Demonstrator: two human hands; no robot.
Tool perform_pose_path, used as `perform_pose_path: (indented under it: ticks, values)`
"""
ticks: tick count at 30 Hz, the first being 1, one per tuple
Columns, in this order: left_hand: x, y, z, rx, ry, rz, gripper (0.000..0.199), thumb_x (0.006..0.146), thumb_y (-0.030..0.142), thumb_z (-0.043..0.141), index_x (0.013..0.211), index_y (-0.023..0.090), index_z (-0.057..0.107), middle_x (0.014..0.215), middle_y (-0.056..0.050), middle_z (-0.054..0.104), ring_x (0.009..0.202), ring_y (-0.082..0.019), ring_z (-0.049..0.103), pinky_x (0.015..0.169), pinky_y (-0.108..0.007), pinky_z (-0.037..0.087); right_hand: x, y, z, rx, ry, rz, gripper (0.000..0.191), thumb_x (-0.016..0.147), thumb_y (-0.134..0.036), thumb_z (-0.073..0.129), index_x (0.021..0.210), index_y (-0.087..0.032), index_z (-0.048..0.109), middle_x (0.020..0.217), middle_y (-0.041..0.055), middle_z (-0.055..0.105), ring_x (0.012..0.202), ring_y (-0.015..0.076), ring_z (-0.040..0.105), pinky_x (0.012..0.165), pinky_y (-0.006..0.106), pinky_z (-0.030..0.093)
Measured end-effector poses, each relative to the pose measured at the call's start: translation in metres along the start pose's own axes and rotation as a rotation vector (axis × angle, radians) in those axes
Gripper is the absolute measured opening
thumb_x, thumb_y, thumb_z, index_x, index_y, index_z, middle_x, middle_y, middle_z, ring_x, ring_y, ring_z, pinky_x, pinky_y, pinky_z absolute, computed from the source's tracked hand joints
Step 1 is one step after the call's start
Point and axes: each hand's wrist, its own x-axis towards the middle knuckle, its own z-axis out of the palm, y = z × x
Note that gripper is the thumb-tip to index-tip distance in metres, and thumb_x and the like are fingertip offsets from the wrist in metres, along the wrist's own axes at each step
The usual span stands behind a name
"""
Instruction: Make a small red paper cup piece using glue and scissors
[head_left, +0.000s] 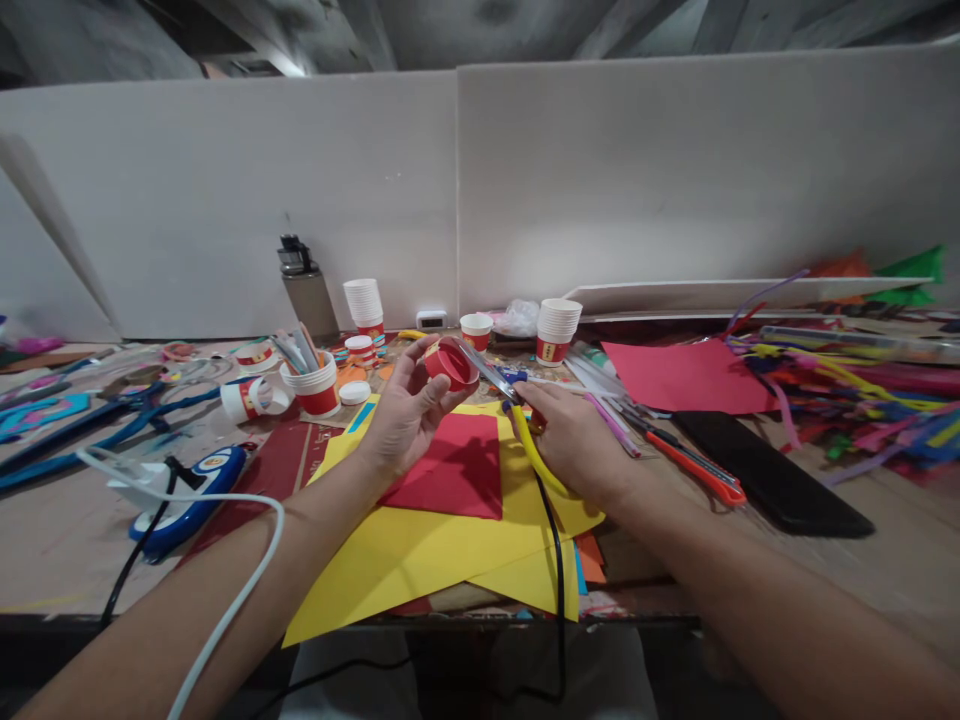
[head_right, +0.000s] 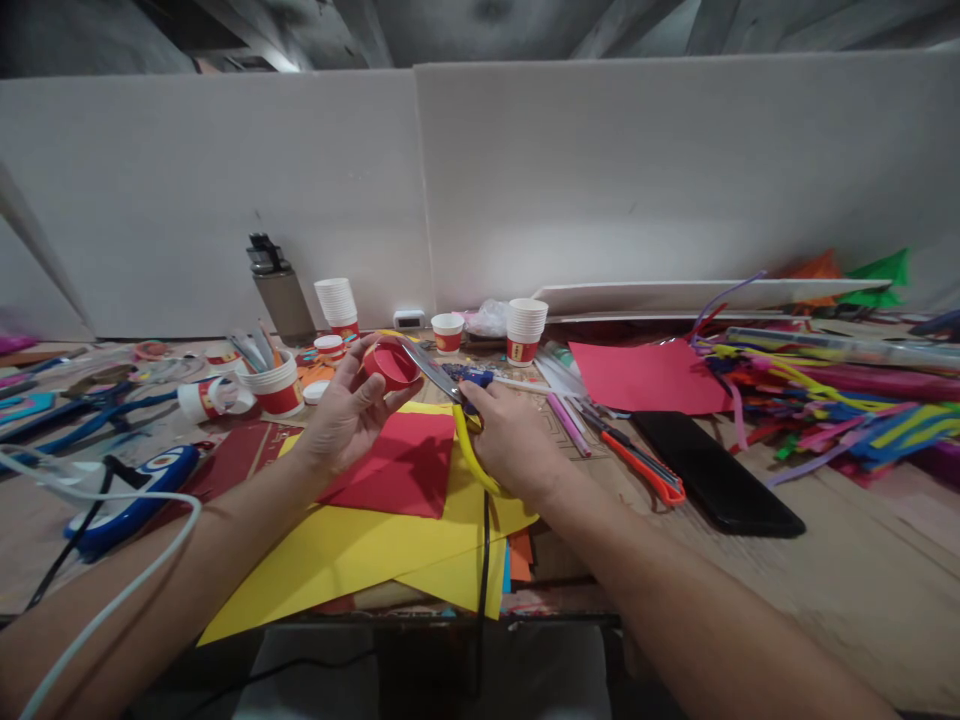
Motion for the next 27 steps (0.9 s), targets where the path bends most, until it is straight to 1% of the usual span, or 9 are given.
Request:
perform_pose_path:
  ticks: [5,8,13,16,22,27]
  values:
    - [0.0023,0.0012,-0.0038,-0.006,-0.021,-0.005,0.037,0.075,0.018,0.074,0.108,0.028,0.062,0.119,-0.001,0.063,0.11,-0.017,0.061,0.1,-0.038,0.05,0.0006,0.0002,-0.0017,-0.024,-0.002,-0.006,0.041,0.081,-0.014,0.05,0.121,-0.013,0.061,0.106,0.0156,0.068,0.096,0.0268,0.064,0.083,0.037,0.048]
    - [0.0032,0.0007,-0.0056,-0.017,-0.008,-0.023,0.04,0.073,0.019,0.076,0.109,0.028,0.062,0.12,-0.001,0.063,0.11,-0.017,0.061,0.1,-0.038,0.05,0.0006,-0.0001,-0.003,-0.05,-0.022,0.011,0.038,0.083,-0.021,0.052,0.121,-0.016,0.06,0.103,0.014,0.067,0.092,0.0257,0.063,0.08,0.035,0.048]
    - [0.0023,-0.0019,-0.0058,-0.015,0.014,-0.067,0.043,0.07,0.02,0.079,0.109,0.027,0.061,0.118,-0.003,0.064,0.109,-0.019,0.062,0.099,-0.04,0.051,0.0002,0.0001,-0.0034,-0.071,-0.069,0.033,0.037,0.084,-0.029,0.055,0.119,-0.018,0.06,0.1,0.0129,0.063,0.085,0.0242,0.06,0.078,0.035,0.046]
    - [0.0016,-0.0025,-0.0053,-0.008,0.012,-0.076,0.042,0.069,0.021,0.079,0.108,0.026,0.062,0.116,-0.003,0.065,0.11,-0.02,0.062,0.098,-0.04,0.051,-0.0001,0.0011,-0.0025,-0.059,-0.077,0.037,0.036,0.084,-0.029,0.055,0.118,-0.018,0.06,0.099,0.0124,0.062,0.082,0.0231,0.059,0.076,0.034,0.046]
    - [0.0025,-0.0013,-0.0064,-0.021,-0.001,-0.079,0.044,0.068,0.021,0.08,0.108,0.025,0.063,0.119,-0.003,0.064,0.107,-0.019,0.063,0.099,-0.039,0.051,-0.0004,0.0014,-0.0042,-0.055,-0.075,0.042,0.039,0.084,-0.027,0.054,0.121,-0.017,0.06,0.105,0.014,0.064,0.092,0.0253,0.06,0.08,0.035,0.047]
    - [0.0033,-0.001,-0.0077,-0.033,-0.007,-0.083,0.047,0.07,0.022,0.079,0.113,0.026,0.061,0.122,-0.004,0.064,0.11,-0.019,0.063,0.1,-0.038,0.05,-0.0009,0.0002,-0.0057,-0.066,-0.042,0.033,0.037,0.082,-0.024,0.055,0.118,-0.02,0.061,0.104,0.0129,0.066,0.091,0.0253,0.061,0.079,0.034,0.047]
